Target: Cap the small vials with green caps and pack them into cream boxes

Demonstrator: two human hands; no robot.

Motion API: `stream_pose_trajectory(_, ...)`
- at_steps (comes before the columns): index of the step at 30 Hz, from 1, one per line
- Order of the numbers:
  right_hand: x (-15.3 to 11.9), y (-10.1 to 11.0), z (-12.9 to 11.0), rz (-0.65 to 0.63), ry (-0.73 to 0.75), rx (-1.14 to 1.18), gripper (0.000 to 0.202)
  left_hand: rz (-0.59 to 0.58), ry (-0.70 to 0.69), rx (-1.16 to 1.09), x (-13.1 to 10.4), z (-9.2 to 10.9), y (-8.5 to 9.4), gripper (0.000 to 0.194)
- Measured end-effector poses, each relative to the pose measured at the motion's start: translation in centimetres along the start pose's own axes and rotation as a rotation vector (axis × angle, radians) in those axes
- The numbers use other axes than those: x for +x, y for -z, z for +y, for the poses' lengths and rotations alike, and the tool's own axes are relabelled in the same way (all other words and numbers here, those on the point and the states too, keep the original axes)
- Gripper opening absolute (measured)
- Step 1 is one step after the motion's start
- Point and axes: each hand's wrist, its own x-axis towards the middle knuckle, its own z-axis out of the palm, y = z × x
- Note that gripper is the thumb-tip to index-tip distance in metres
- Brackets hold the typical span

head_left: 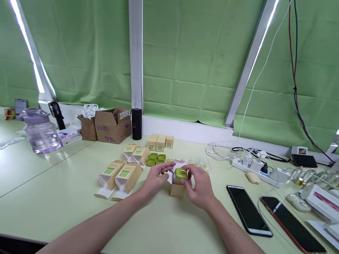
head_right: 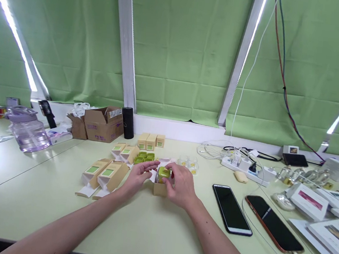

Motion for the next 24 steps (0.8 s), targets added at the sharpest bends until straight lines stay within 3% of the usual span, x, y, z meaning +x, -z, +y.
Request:
stream_pose_trajectory(7, 0.1, 0.1, -0.6, -0.069, 0.047, 0.027, 0.014, -0.004, 0.001, 0.015, 0.0, -0.1, 0.1, 0.054)
stream_pose_trajectory(15, 0.2, -0.2, -0.8, -0.039, 0.094, 0.041, 0.008, -0.004, 0.002, 0.025, 0.1, -0.1, 0.1, 0.053)
stream_pose_trajectory(24, 0.1, -1.2, -0.1, -0.004, 0.059, -0.001, 0.017, -0.004, 0.020, 0.005, 0.2, -0.1, 0.0, 0.051)
